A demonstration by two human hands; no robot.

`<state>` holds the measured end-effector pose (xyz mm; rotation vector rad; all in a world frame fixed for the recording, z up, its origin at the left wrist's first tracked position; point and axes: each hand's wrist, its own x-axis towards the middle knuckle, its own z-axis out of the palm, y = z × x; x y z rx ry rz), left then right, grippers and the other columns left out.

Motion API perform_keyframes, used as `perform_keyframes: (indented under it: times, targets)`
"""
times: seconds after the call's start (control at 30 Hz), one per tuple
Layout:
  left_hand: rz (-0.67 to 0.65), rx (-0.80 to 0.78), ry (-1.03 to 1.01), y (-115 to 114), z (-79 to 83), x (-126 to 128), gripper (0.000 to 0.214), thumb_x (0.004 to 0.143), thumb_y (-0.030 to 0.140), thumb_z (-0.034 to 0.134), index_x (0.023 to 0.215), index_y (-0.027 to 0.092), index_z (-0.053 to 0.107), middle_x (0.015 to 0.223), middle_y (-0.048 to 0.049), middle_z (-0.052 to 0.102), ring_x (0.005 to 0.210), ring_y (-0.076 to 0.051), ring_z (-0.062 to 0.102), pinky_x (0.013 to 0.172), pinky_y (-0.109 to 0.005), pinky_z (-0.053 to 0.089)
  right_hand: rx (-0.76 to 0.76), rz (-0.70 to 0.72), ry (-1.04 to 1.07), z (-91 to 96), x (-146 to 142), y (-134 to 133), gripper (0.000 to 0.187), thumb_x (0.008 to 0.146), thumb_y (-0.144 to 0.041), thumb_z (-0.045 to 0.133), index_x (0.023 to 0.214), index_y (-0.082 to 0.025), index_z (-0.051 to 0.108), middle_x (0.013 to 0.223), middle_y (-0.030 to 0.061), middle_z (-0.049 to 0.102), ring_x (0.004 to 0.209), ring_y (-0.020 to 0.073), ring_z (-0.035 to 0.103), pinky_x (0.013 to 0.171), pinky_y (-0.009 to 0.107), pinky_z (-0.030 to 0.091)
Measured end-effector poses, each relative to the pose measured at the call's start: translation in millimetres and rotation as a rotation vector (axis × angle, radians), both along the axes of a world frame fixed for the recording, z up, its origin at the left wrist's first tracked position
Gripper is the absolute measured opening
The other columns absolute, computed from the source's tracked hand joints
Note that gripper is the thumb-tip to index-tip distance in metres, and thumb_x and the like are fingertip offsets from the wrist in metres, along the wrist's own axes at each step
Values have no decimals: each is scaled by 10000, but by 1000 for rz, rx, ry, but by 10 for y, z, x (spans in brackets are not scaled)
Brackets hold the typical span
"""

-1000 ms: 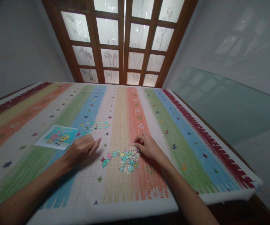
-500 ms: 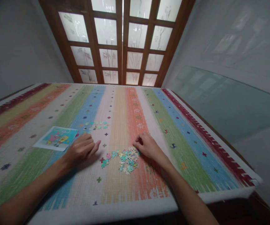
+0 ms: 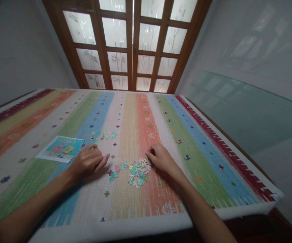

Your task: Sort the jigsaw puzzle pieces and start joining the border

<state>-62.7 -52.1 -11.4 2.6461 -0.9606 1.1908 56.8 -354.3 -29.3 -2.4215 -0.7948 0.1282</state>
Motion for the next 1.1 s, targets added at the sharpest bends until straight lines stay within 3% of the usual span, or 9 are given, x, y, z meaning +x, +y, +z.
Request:
perform_keyframes:
  times: [0.2,0.53,0.67,0.87,1.1]
  targets:
    - [7,23,11,-2,5,-3,481,1031,134,529,556,208,494,513,51,438,500,-134,357,631,-313,425,20,56,72,78,-12,-19,38,836,-209,694,810,-203,667,787,51,673,699,201,595,627,315,425]
    - [1,35,29,-3,-21,-11,466,1029,138,522,570,211,500,521,47,457,516,-141,372,668,-328,434,45,40,145,60,-25,7,106,797,-141,671,738,-208,613,751,43,658,670,188,596,609,302,429]
    - [-1,31,29,-8,-22,-12,469,1025,131,527,563,207,508,521,41,461,518,-141,374,666,-335,433,49,18,86,44,-20,0,55,799,-183,696,825,-202,652,783,50,676,693,197,603,621,308,431]
    - [-6,36,43,-10,-27,-10,467,1018,125,533,558,206,520,523,38,465,518,-141,373,659,-346,433,32,11,40,31,-16,-1,69,821,-204,688,784,-210,630,786,54,674,706,204,602,628,314,419]
    - [-34,37,74,-27,-46,-11,456,1014,111,526,567,204,517,528,34,475,517,-137,382,634,-346,419,121,3,159,40,2,1,143,826,-255,691,749,-222,576,728,33,649,656,187,573,597,300,413]
